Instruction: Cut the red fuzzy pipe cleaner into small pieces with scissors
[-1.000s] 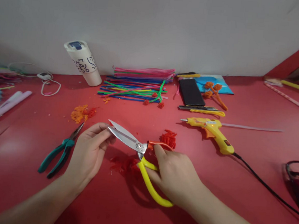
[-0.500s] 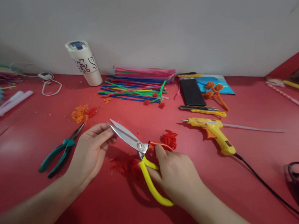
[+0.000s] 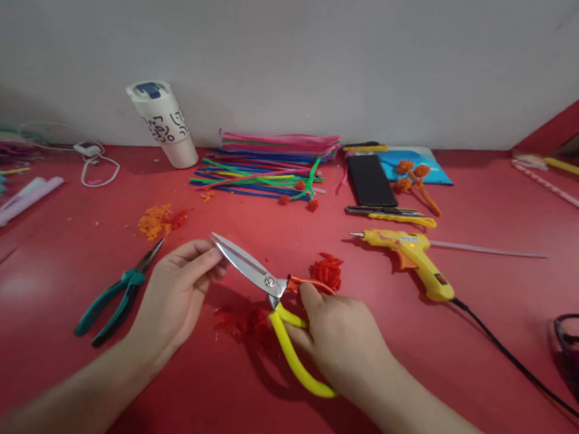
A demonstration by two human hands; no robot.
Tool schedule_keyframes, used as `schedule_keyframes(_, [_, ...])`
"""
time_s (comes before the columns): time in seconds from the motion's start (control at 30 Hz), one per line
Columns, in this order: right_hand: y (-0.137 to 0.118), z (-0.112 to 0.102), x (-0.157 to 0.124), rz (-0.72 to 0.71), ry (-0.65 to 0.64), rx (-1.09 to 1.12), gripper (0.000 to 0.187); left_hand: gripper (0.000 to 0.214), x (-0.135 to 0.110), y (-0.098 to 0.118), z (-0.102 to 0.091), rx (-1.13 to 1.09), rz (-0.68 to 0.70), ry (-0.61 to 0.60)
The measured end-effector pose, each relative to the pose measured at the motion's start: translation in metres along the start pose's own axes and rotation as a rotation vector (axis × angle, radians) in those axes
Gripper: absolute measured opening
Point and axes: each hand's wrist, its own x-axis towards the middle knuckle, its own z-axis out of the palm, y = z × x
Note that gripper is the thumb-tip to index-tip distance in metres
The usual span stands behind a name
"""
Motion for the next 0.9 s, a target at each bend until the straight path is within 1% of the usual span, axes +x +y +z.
schedule_keyframes(0.1, [-0.001, -0.003, 0.001, 0.043, -0.053, 0.017, 0.036, 0.004, 0.0, 0.0, 0.0, -0.004, 0.006, 0.001])
schedule_keyframes(0.23, [-0.002, -0.013, 0.003, 0.172, -0.138, 0.123, 0.037, 0.003, 0.001, 0.0, -0.001, -0.048, -0.032, -0.003])
schedule_keyframes(0.33, [-0.001, -0.019, 0.005, 0.234, -0.167, 0.159, 0.033, 0.004, 0.001, 0.0, -0.001, -0.053, -0.055, -0.04])
schedule_keyframes(0.43, [-0.001, -0.019, 0.006, 0.252, -0.172, 0.241, 0.028, 0.006, 0.0, 0.0, 0.001, 0.05, -0.07, -0.12])
schedule_keyframes(0.53, [-0.001, -0.015, 0.008, 0.278, -0.138, 0.512, 0.021, 0.007, -0.003, -0.001, 0.004, 0.271, -0.061, -0.221])
schedule_keyframes(0.57, [-0.001, -0.014, 0.008, 0.292, -0.116, 0.612, 0.018, 0.006, -0.004, -0.002, 0.006, 0.363, -0.038, -0.264])
schedule_keyframes(0.63, [-0.003, -0.014, 0.01, 0.33, -0.068, 0.771, 0.015, 0.006, -0.007, -0.003, 0.008, 0.561, 0.062, -0.35])
schedule_keyframes(0.73, [-0.008, -0.016, 0.011, 0.354, -0.079, 0.937, 0.016, 0.008, -0.013, -0.008, 0.01, 0.813, 0.262, -0.462])
schedule_keyframes(0.8, [-0.011, -0.016, 0.011, 0.317, -0.08, 0.96, 0.017, 0.01, -0.017, -0.012, 0.011, 0.899, 0.331, -0.528])
schedule_keyframes(0.9, [-0.013, -0.012, 0.009, 0.236, -0.037, 0.881, 0.016, 0.01, -0.021, -0.015, 0.012, 0.931, 0.358, -0.584])
